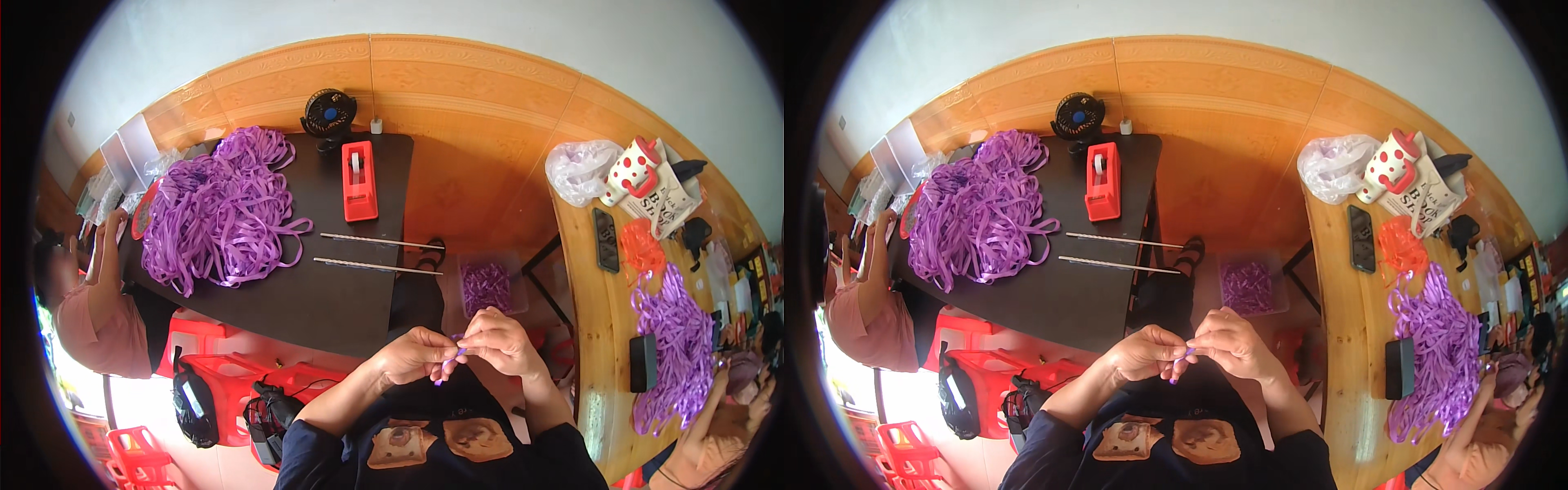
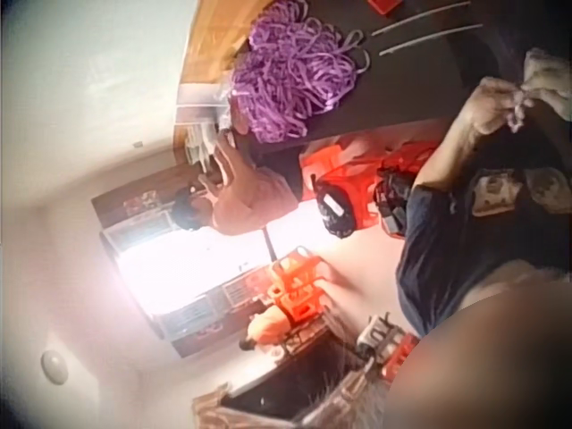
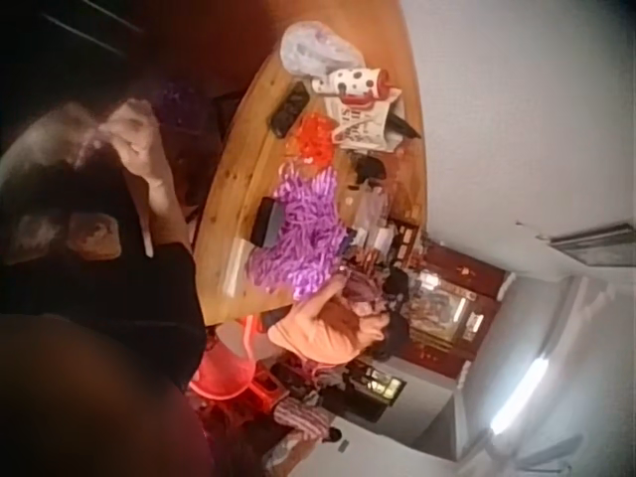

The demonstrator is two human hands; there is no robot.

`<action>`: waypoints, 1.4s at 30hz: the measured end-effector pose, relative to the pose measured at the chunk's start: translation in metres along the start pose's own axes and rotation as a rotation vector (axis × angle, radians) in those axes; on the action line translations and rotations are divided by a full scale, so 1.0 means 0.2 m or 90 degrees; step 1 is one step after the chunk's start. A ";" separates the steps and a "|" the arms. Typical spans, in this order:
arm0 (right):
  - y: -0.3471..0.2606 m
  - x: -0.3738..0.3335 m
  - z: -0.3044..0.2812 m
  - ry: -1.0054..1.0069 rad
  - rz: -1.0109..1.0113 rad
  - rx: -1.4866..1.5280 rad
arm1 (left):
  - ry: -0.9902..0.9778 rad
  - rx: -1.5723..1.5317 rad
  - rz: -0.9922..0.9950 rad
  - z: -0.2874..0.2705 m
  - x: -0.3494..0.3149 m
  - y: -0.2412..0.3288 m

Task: Wrapping purple lanyards or ribbons around a wire jig on a table and securing them with tape.

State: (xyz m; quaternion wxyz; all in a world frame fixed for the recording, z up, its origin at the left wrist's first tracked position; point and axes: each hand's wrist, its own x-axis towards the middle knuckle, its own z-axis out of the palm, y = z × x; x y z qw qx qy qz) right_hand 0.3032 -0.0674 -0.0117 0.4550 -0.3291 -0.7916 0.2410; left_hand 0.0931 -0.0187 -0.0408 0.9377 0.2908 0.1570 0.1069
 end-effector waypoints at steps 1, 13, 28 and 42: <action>-0.02 0.01 0.00 -0.001 0.001 0.001 | 0.000 -0.001 0.001 -0.01 0.00 0.00; -0.05 0.01 0.02 -0.060 0.001 -0.153 | 0.190 1.223 0.652 0.13 -0.07 -0.05; 0.03 -0.02 0.01 -0.012 0.026 -0.246 | 0.206 0.263 0.191 0.01 -0.05 -0.07; 0.45 0.19 -0.05 0.138 -0.036 -0.491 | 0.314 0.123 0.380 -0.24 0.41 -0.12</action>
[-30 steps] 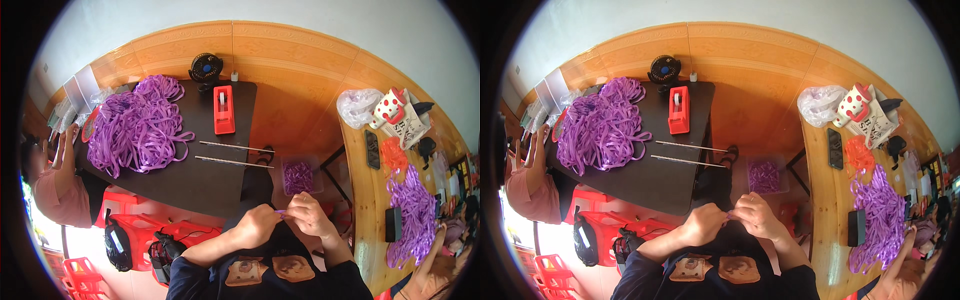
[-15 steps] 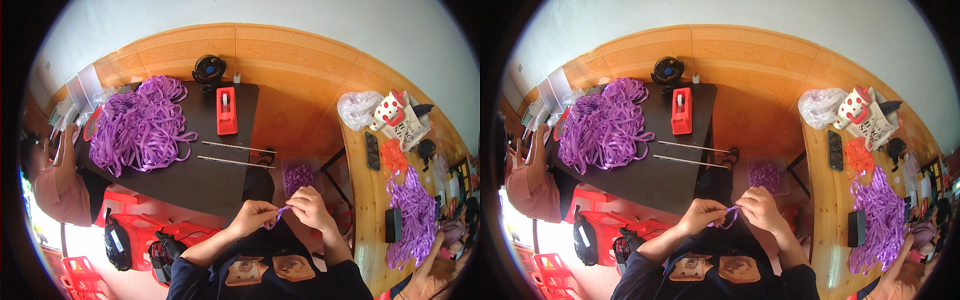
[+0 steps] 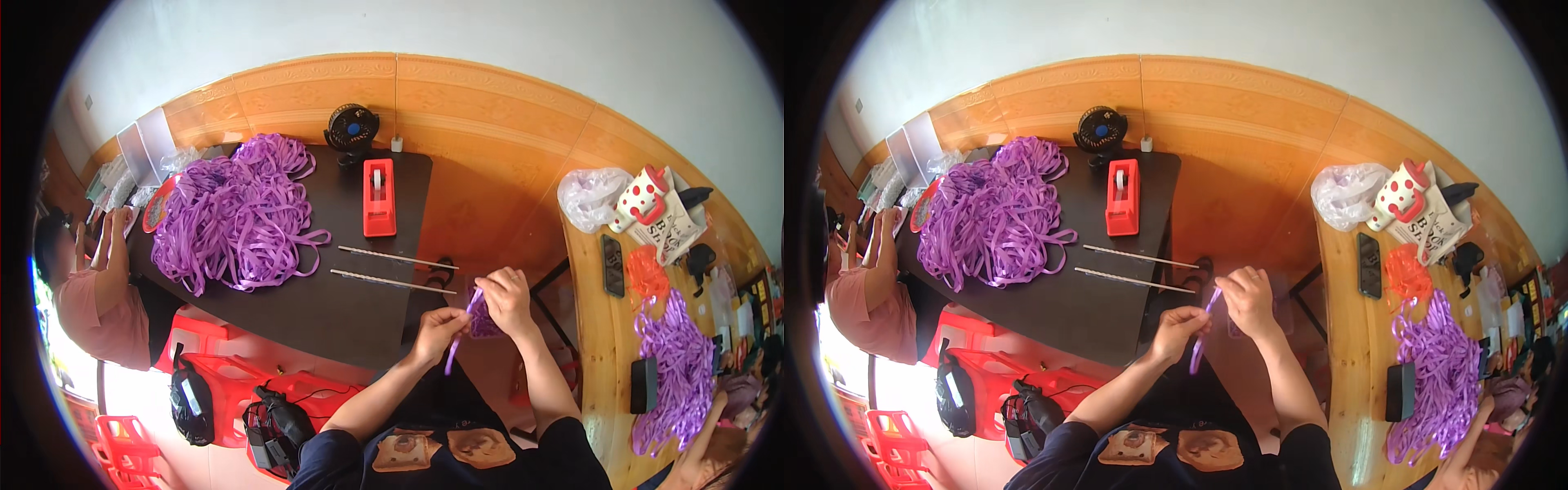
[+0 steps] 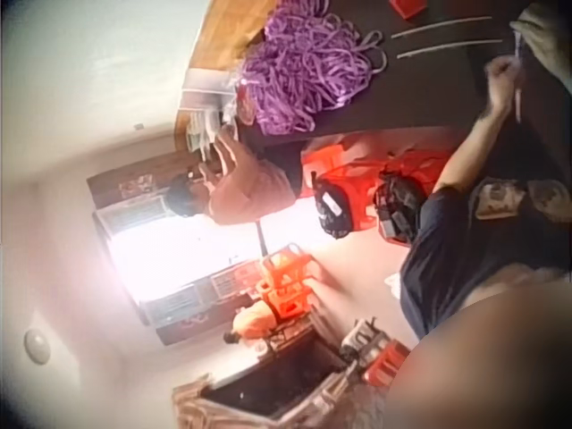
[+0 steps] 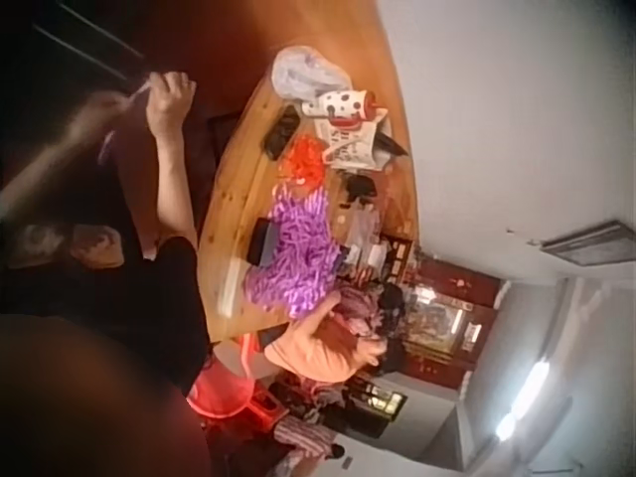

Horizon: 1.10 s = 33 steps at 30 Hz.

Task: Wrapping purple lanyards or ribbons around a wire jig on a table and securing them with tape.

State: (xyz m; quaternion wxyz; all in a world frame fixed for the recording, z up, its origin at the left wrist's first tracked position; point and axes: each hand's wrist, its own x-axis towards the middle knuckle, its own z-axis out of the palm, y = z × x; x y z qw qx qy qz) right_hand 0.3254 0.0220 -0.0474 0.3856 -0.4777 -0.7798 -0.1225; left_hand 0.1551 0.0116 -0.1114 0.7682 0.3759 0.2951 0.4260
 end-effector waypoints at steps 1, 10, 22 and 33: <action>0.03 0.03 0.03 0.009 -0.003 0.014 | 0.000 0.000 0.003 -0.01 0.03 0.00; 0.14 0.27 0.28 -0.016 -0.050 0.198 | 0.135 -0.080 0.205 -0.09 0.17 -0.04; 0.17 0.17 0.53 -0.084 0.054 0.331 | 0.227 -0.048 0.237 -0.12 0.22 -0.03; -0.20 -0.33 0.54 -0.033 0.146 0.402 | 0.156 0.052 0.037 -0.10 -0.29 -0.09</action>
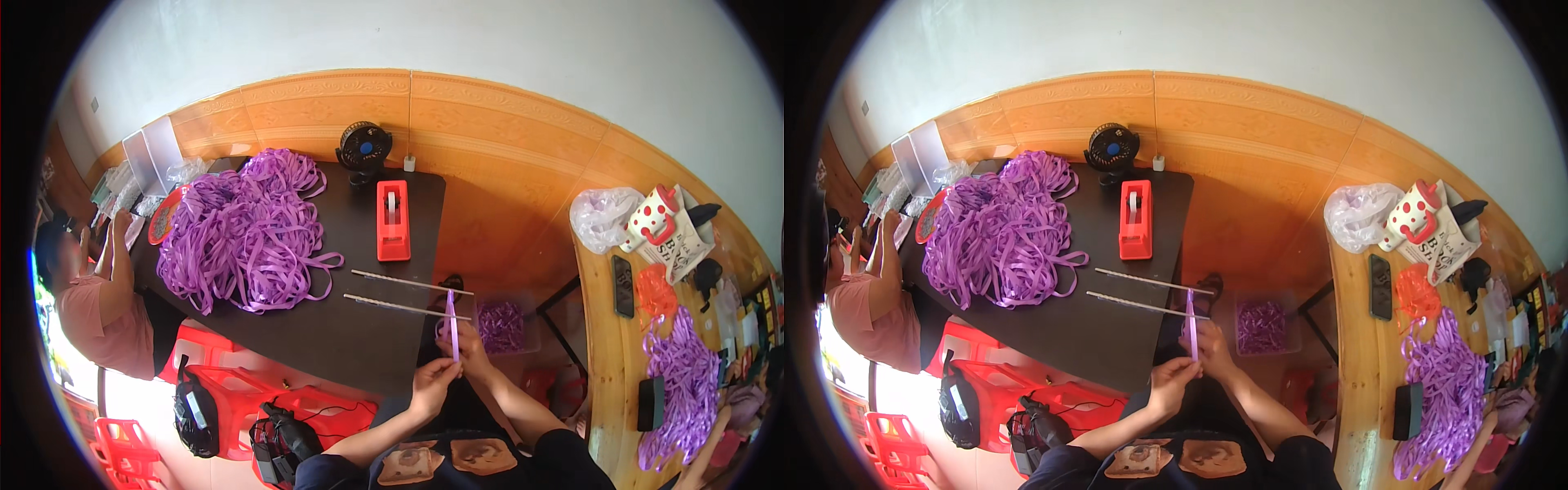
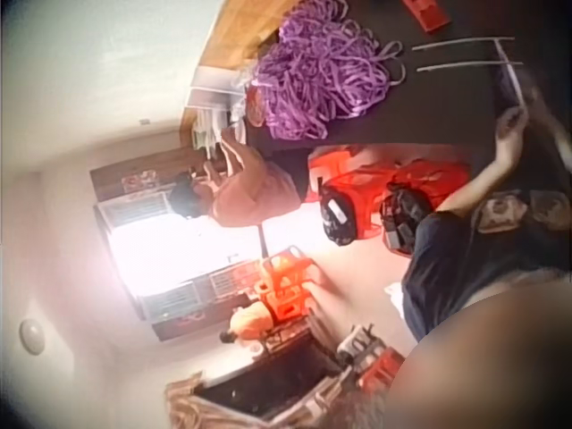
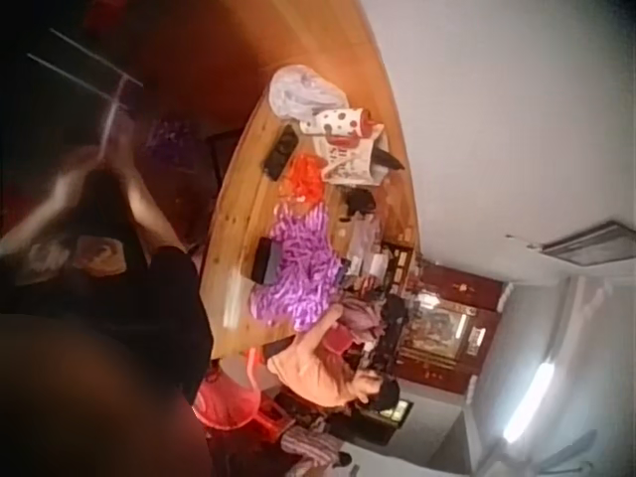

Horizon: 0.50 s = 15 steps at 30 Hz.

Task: Wrapping purple lanyards or ribbons around a wire jig on a table and securing them with tape.

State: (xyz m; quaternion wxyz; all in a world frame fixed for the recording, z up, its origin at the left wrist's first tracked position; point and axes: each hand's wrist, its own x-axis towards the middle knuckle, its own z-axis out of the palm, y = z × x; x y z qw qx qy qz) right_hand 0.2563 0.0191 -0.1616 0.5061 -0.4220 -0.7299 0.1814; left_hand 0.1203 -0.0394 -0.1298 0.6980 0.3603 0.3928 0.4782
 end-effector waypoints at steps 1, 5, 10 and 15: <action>-0.07 -0.05 0.01 0.001 0.003 0.001 | -0.026 -0.033 0.001 -0.04 -0.04 -0.01; -0.29 -0.23 0.03 -0.014 0.067 0.117 | -0.053 -0.010 -0.059 -0.13 -0.20 0.09; -0.46 -0.46 0.08 -0.077 0.333 0.363 | -0.084 0.057 -0.072 -0.22 -0.24 0.15; -0.52 -0.55 0.09 -0.117 0.621 0.517 | -0.069 0.013 -0.099 -0.23 -0.25 0.20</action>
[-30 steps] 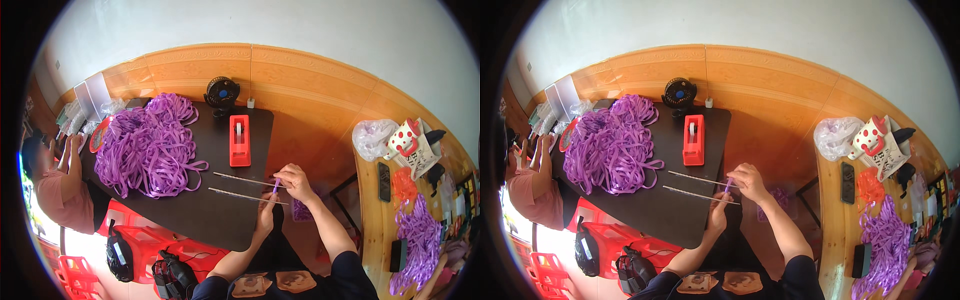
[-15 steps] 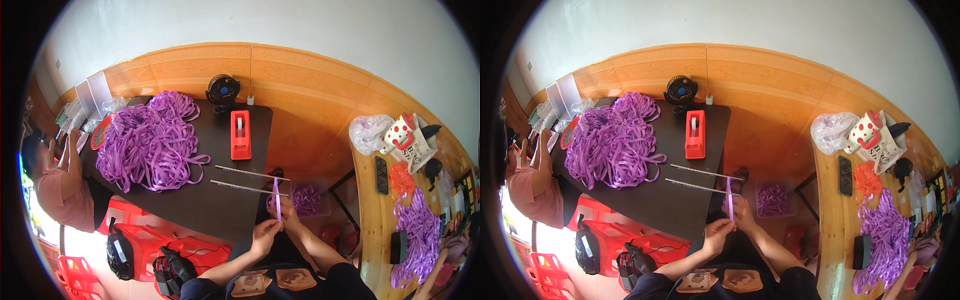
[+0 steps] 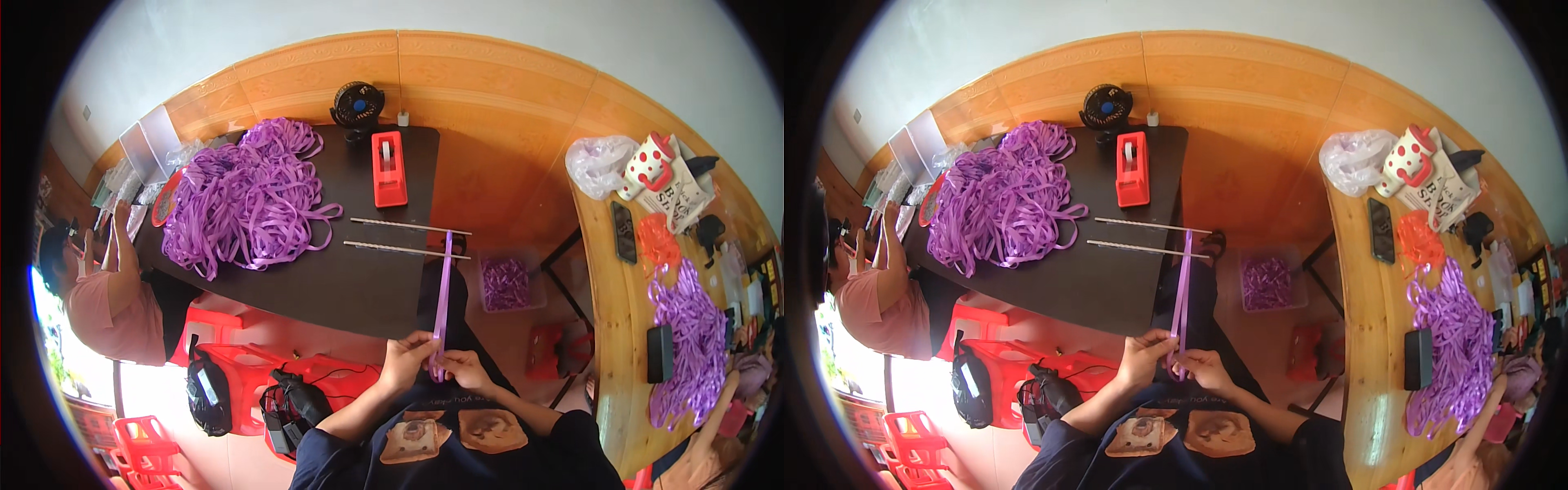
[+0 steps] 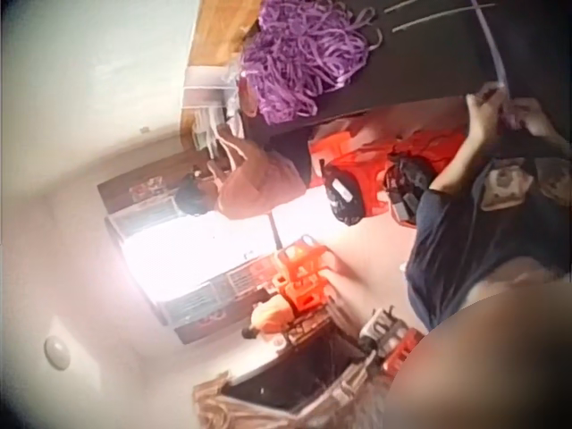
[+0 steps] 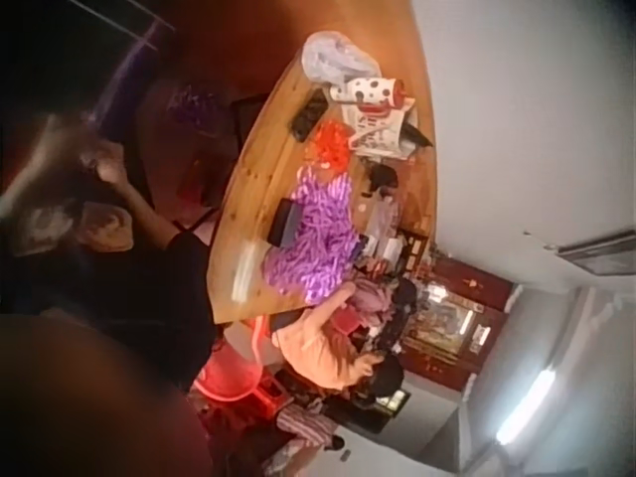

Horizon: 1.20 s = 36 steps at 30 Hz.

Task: Wrapping purple lanyards or ribbons around a wire jig on a table and securing them with tape.

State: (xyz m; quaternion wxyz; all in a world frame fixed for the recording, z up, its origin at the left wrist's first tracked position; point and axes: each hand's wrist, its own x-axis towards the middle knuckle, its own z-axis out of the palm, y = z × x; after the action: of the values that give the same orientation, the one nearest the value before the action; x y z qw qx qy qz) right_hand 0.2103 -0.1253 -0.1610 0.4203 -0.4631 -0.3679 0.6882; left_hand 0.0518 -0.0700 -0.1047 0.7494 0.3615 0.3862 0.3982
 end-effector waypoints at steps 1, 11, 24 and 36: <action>0.00 -0.01 0.01 0.002 0.002 0.002 | -0.007 0.001 -0.001 0.01 0.00 0.01; 0.08 -0.03 -0.01 -0.100 0.007 -0.123 | 0.042 0.137 0.034 -0.01 0.00 -0.05; -0.07 -0.03 0.02 -0.260 0.002 -0.209 | -0.024 0.055 0.046 -0.04 0.09 -0.10; 0.00 0.01 0.01 -0.240 -0.055 -0.229 | -0.054 0.123 0.034 -0.05 0.12 -0.07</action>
State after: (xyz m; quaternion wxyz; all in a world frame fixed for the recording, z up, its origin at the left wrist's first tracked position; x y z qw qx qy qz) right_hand 0.2078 -0.1240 -0.1606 0.2842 -0.3781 -0.5757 0.6670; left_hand 0.0570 -0.0526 -0.1288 0.7159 0.4589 0.3808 0.3631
